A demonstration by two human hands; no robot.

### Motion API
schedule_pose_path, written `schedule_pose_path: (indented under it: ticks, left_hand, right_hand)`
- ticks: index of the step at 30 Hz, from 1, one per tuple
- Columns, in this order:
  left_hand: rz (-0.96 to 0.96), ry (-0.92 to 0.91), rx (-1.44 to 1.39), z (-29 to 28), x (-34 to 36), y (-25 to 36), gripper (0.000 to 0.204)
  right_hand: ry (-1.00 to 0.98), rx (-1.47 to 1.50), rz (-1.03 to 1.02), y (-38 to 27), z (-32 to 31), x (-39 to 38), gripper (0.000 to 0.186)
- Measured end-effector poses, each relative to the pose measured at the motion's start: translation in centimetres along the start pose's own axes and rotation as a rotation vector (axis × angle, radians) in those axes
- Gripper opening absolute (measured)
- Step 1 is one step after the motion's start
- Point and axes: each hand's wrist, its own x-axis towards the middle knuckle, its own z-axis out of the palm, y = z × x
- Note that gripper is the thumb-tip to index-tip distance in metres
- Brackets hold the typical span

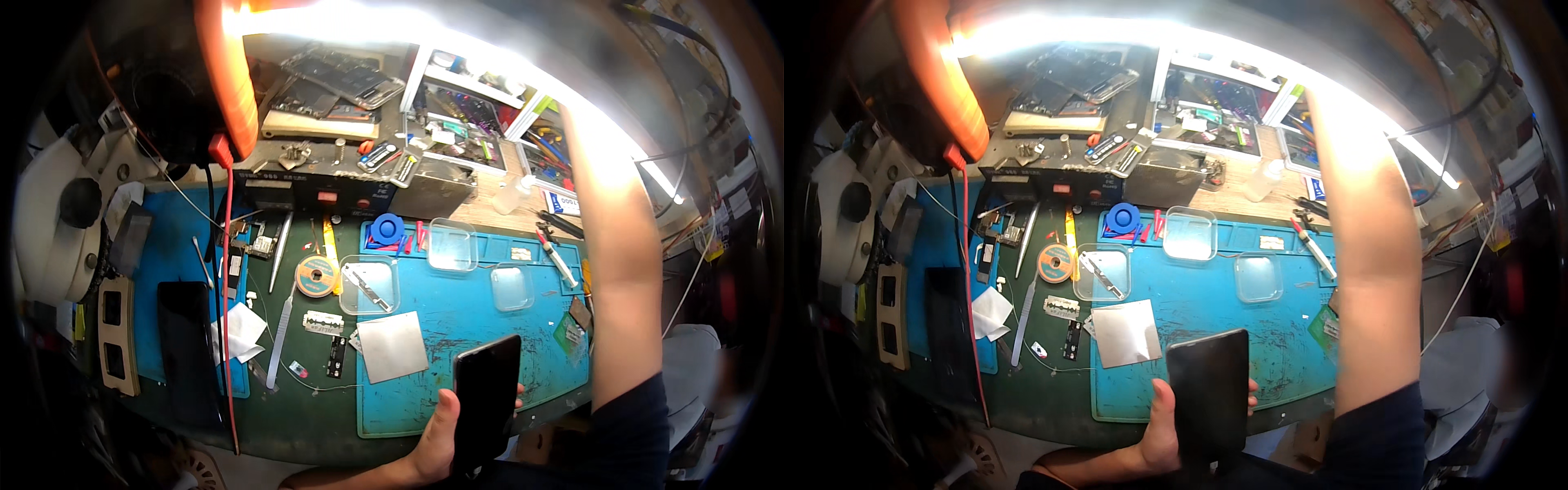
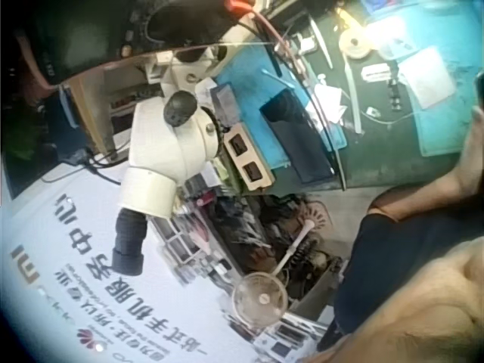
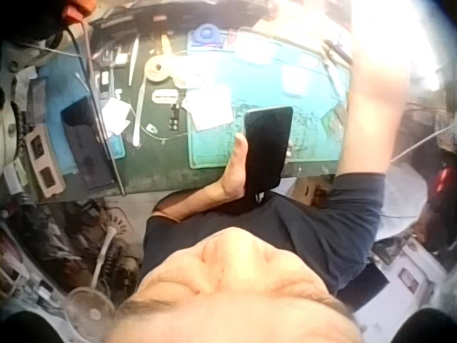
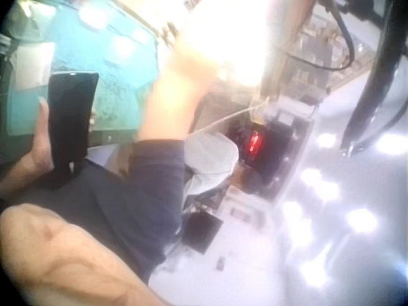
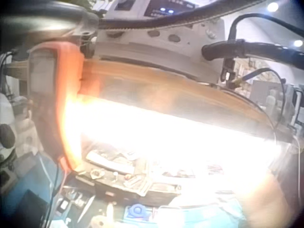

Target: The person applies adhesive to the edges of a disassembled smartphone, then places the back cover onto the device. They secure the phone with rubber bands and wipe the back surface with a cloth. Finally, the phone is handed to another person.

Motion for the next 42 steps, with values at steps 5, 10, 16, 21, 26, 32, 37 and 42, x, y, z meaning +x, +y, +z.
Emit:
schedule_pose_path:
  ticks: [5, 10, 16, 21, 26, 32, 37, 42]
  left_hand:
    - [0.035, 0.011, 0.08, 0.2, 0.7, 0.1, 0.102]
    - [0.061, -0.008, -0.045, -0.1, 1.0, -0.1, 0.101]
    - [0.093, 0.166, 0.029, 2.0, 1.1, 0.8, 0.092]
    - [0.213, 0.114, 0.261, 2.6, 0.9, 0.0, 0.076]
    - [0.156, 0.093, 0.314, 3.9, 0.5, -1.1, 0.073]
    - [0.001, -0.059, -0.051, 3.5, 0.7, -0.7, 0.087]
    - [-0.025, -0.127, -0.03, 2.7, 0.9, -0.9, 0.083]
    - [-0.009, -0.083, 0.029, 2.1, 1.9, -1.0, 0.086]
  right_hand:
    - [0.052, 0.148, 0.078, 1.9, -0.7, -4.1, 0.017]
    - [-0.244, 1.272, 0.425, -3.1, -8.5, -16.0, 0.009]
    - [-0.695, 1.078, 0.24, -0.5, -20.8, -31.4, 0.02]
    - [-0.823, 0.821, 0.316, 3.3, -20.8, -39.5, 0.021]
    - [-0.664, 1.042, 0.421, 3.7, -22.3, -40.4, 0.02]
    - [-0.418, 1.391, 0.423, 3.1, -23.6, -41.6, 0.021]
    - [-0.333, 1.34, 0.518, 3.2, -23.0, -45.7, 0.019]
    - [-0.349, 1.105, 0.142, 2.4, -23.5, -47.3, 0.011]
